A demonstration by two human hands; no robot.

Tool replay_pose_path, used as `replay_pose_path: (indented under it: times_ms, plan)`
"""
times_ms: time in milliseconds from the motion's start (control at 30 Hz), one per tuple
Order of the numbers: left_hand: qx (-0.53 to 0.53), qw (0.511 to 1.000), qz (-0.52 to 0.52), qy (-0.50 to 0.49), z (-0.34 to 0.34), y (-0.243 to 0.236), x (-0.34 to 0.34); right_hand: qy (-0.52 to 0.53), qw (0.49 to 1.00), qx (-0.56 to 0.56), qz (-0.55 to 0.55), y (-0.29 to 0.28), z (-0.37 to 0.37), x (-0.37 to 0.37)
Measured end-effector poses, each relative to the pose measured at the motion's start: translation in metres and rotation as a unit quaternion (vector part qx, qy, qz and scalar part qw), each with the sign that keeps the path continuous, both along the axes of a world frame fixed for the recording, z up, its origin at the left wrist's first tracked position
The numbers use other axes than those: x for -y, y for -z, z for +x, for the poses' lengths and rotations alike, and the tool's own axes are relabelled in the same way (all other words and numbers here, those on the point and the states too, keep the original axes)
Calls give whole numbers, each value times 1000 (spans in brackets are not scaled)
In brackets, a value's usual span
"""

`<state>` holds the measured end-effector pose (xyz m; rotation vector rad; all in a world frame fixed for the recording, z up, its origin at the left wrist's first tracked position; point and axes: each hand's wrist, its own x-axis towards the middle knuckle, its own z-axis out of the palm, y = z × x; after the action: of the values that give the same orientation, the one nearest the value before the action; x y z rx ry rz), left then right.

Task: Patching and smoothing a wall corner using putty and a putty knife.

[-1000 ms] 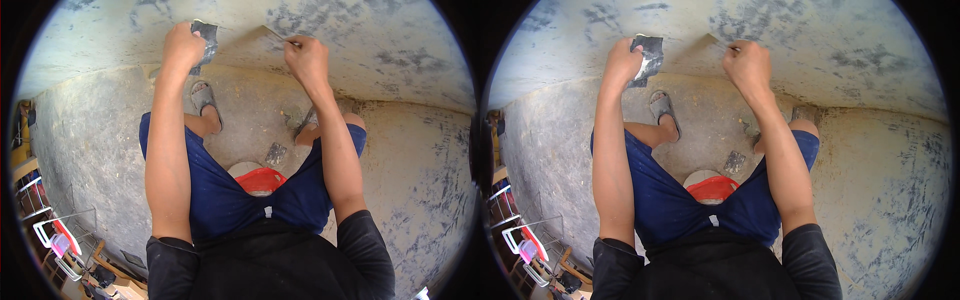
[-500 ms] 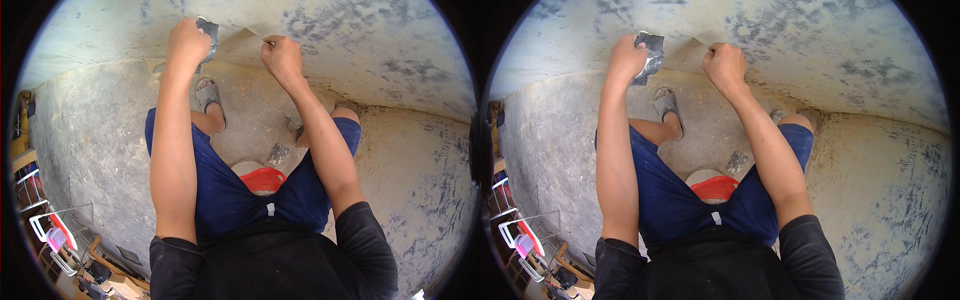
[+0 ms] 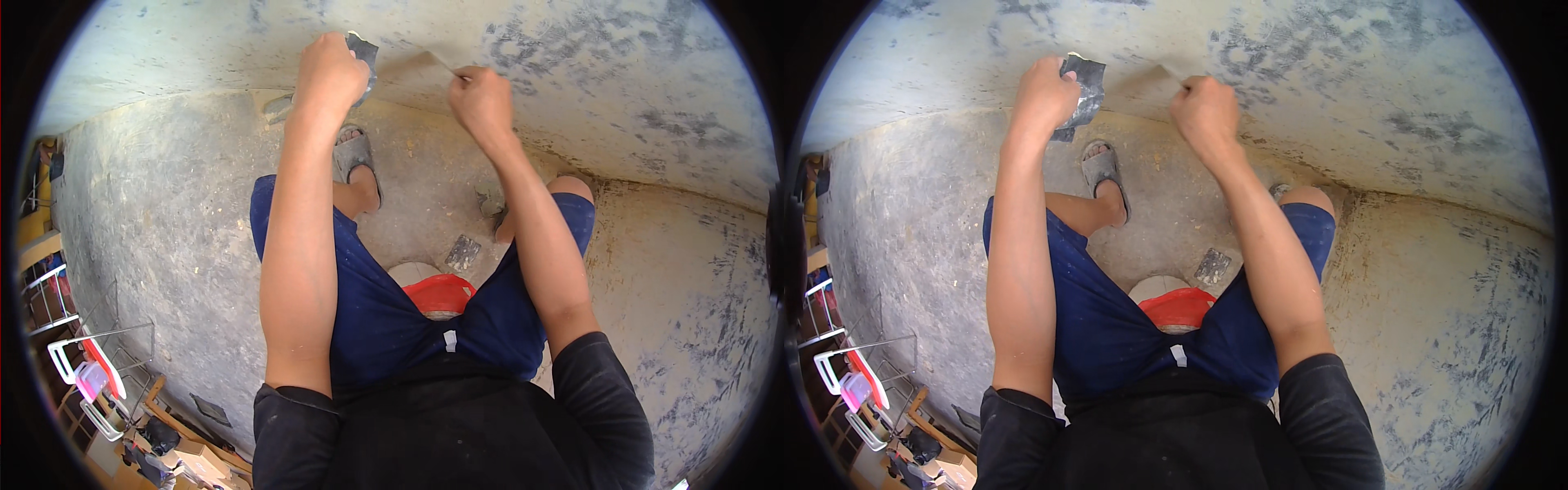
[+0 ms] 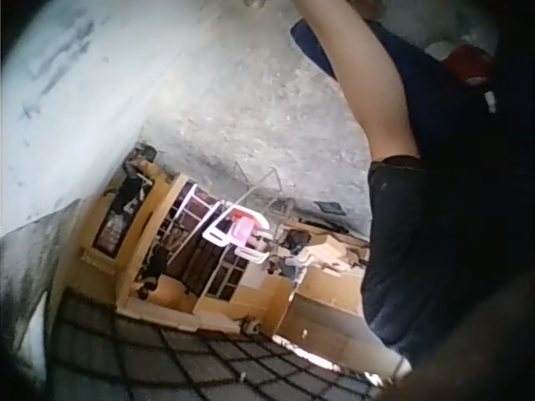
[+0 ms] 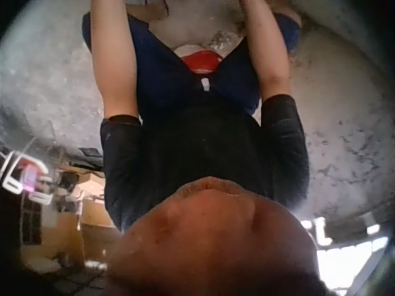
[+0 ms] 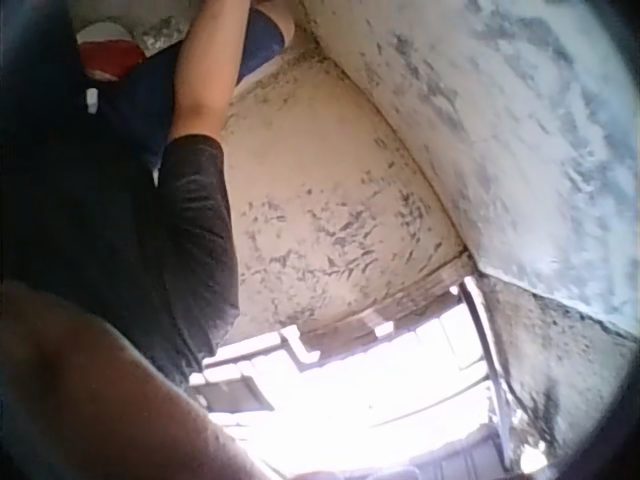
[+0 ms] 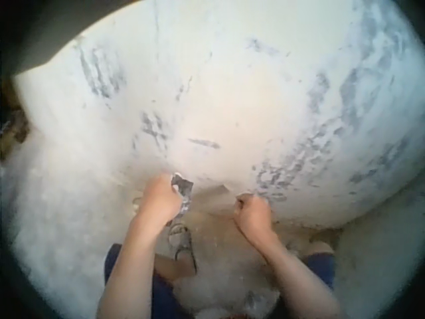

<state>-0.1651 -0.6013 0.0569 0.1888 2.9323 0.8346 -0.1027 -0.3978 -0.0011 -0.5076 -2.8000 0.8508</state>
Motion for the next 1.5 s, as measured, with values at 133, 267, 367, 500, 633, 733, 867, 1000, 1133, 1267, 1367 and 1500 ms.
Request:
replay_pose_path:
  times_ms: [133,267,367,500,633,733,867,1000,1133,1267,1367,1500]
  plan:
    - [11,1000,-11,7,2,0,5,0,999,29,33,-24,17,-49]
    - [-32,999,13,21,2,1,-1,-9,998,44,35,-8,14,-71]
    - [45,997,-41,42,1,0,-8,-28,998,1,60,14,16,-63]
    - [-16,1000,-3,18,5,0,-8,-23,998,-26,52,6,22,-51]
    - [19,999,-29,23,4,-2,-14,-24,998,-28,56,17,17,-50]
    - [42,998,-41,33,3,2,-7,-12,999,-12,27,7,19,-41]
    - [52,998,-26,39,1,1,-10,-16,999,-18,42,13,18,-43]
    - [38,999,-19,28,3,3,-9,-5,999,-39,32,6,20,-42]
    - [37,999,-22,33,4,2,-12,-18,998,-31,42,12,15,-44]
    - [4,999,-33,33,5,4,-12,-11,999,-17,36,6,14,-40]
    - [64,997,-29,35,1,0,-18,-15,999,-23,47,17,16,-40]
    - [53,997,-37,40,4,0,-20,-7,997,-58,44,14,20,-40]
